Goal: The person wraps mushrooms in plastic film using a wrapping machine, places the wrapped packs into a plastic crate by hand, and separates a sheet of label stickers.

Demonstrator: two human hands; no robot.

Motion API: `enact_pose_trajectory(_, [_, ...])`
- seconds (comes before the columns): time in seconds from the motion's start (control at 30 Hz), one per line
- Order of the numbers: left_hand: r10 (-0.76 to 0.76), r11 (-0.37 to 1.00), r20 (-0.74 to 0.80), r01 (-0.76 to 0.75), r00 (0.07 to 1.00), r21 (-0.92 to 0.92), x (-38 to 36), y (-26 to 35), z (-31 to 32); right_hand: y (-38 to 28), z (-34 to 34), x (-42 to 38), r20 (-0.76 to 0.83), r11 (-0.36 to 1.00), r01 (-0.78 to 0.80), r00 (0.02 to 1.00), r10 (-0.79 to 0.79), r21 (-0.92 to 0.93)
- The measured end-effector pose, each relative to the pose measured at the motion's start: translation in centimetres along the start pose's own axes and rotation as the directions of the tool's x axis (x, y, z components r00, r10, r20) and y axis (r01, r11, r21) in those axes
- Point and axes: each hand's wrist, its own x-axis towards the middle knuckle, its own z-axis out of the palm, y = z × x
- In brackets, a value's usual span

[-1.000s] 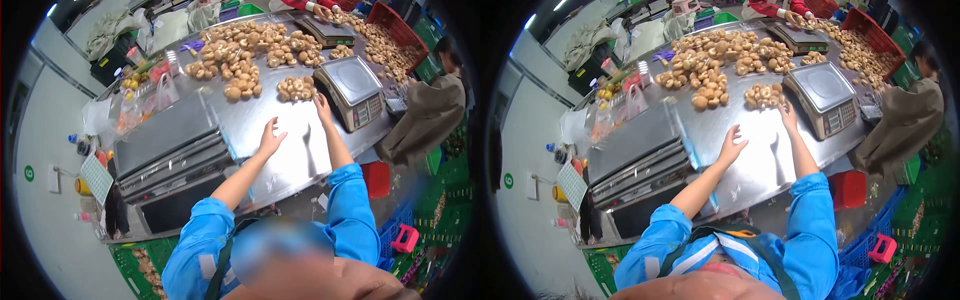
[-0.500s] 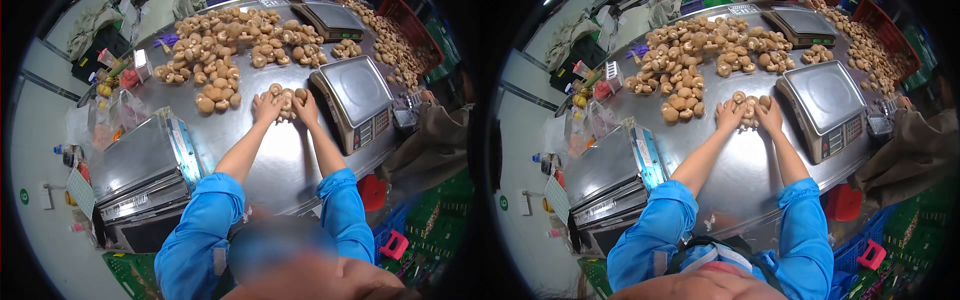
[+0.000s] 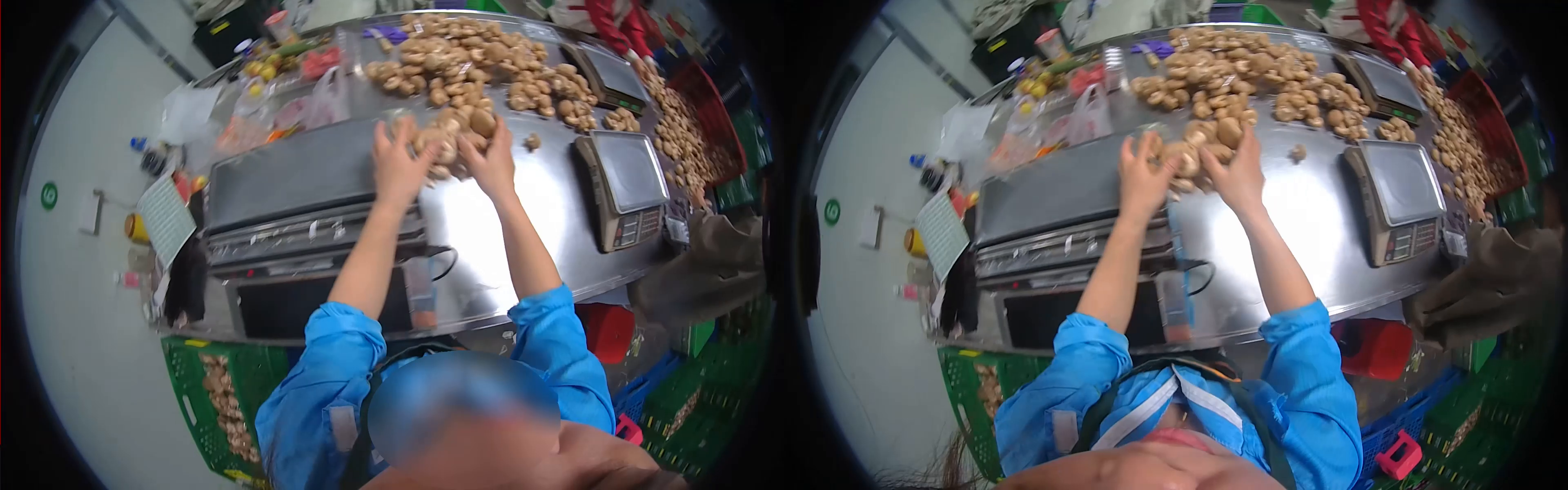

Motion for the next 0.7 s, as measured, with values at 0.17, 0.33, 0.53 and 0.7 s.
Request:
enact_pose_trajectory(0.17, [-0.233, 0.972, 0.048, 0.231, 0.971, 0.039, 3.1, -14.7, -14.8, -10.8, 16.0, -2.6, 0.145, 0.999, -0.008, 0.989, 0.001, 0.046])
enact_pose_trajectory(0.33, [-0.378, 0.901, 0.177, 0.316, 0.909, 0.298, 3.3, -22.9, -22.0, -15.4, 23.4, -4.8, 0.351, 0.995, -0.094, 0.931, 0.103, -0.041])
enact_pose_trajectory(0.53, [0.078, 0.996, -0.126, -0.082, 0.989, -0.030, 1.7, -23.6, -25.9, -12.0, 16.7, -5.4, 0.252, 0.998, 0.026, 0.967, -0.039, 0.053])
enact_pose_trajectory(0.7, [-0.008, 0.998, -0.127, 0.015, 0.992, 0.053, -3.5, -23.8, -32.1, 6.9, 6.0, 0.6, -0.184, 0.991, -0.020, 0.983, -0.005, -0.133])
